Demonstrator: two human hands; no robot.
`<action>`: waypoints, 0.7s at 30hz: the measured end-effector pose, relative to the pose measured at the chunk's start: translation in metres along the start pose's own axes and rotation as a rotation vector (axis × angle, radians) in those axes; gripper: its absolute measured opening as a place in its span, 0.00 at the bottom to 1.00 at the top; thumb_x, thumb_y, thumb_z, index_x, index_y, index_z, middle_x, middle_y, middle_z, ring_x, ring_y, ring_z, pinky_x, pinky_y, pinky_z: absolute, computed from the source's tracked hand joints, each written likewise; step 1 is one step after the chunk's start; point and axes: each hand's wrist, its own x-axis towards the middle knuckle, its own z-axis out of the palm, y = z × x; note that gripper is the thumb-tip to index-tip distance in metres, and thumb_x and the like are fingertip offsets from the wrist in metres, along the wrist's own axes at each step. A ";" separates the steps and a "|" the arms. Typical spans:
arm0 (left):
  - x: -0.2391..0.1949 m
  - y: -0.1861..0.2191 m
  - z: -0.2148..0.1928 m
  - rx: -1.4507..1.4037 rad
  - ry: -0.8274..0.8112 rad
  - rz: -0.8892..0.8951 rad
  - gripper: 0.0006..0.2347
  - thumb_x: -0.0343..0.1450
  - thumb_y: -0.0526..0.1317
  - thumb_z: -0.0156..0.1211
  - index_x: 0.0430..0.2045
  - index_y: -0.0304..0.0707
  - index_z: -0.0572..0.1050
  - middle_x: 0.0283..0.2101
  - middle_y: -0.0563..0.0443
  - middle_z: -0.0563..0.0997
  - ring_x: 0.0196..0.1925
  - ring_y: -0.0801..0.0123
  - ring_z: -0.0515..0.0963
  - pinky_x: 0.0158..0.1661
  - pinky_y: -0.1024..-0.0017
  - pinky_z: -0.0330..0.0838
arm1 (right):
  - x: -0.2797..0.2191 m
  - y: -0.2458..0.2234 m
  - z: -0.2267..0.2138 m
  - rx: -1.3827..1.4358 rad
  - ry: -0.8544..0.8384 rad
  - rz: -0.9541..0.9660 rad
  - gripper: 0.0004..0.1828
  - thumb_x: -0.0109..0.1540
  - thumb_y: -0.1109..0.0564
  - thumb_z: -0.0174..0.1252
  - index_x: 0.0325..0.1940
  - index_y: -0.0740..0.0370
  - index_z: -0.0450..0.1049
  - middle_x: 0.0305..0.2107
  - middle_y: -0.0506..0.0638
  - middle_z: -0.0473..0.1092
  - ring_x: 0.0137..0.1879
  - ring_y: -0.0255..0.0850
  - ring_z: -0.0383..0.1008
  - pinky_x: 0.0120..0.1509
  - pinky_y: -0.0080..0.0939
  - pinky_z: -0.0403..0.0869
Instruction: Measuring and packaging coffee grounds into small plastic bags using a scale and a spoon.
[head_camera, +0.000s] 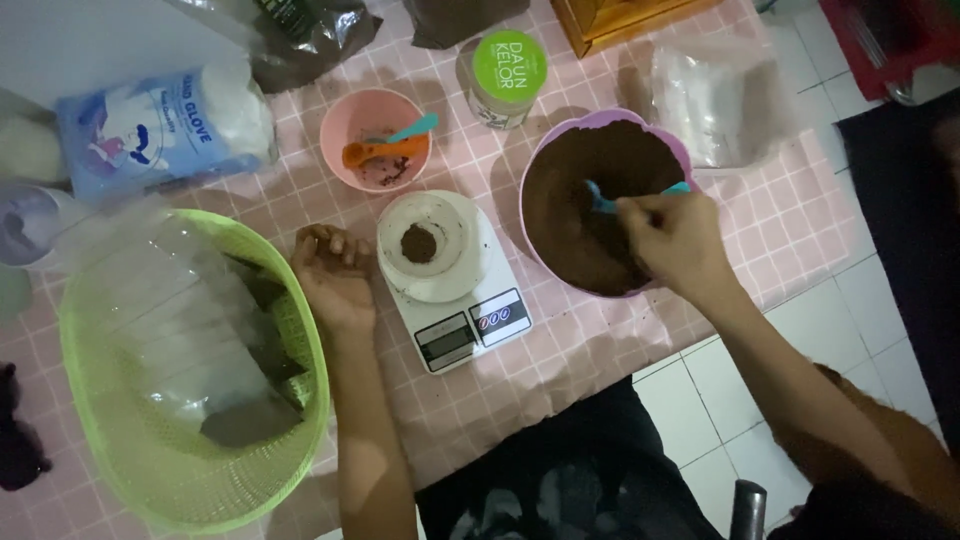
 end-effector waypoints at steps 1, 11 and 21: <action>0.000 0.000 -0.001 -0.012 -0.016 -0.016 0.05 0.73 0.41 0.54 0.30 0.43 0.71 0.25 0.55 0.67 0.25 0.71 0.63 0.32 0.73 0.67 | -0.003 -0.002 -0.001 0.142 0.053 0.172 0.15 0.66 0.55 0.55 0.27 0.59 0.79 0.10 0.56 0.64 0.15 0.46 0.65 0.24 0.41 0.63; 0.002 -0.002 0.000 -0.019 0.004 0.008 0.05 0.72 0.41 0.54 0.29 0.42 0.71 0.24 0.55 0.67 0.24 0.71 0.61 0.29 0.72 0.62 | -0.016 -0.035 -0.017 0.781 0.261 0.558 0.14 0.68 0.63 0.58 0.28 0.71 0.73 0.14 0.51 0.57 0.13 0.40 0.62 0.10 0.44 0.66; 0.002 0.000 -0.002 -0.120 -0.020 -0.013 0.05 0.72 0.39 0.56 0.27 0.40 0.74 0.24 0.52 0.69 0.23 0.69 0.63 0.29 0.72 0.61 | -0.025 -0.084 -0.024 0.949 0.109 0.359 0.29 0.72 0.55 0.53 0.16 0.57 0.56 0.09 0.50 0.55 0.11 0.37 0.54 0.13 0.31 0.55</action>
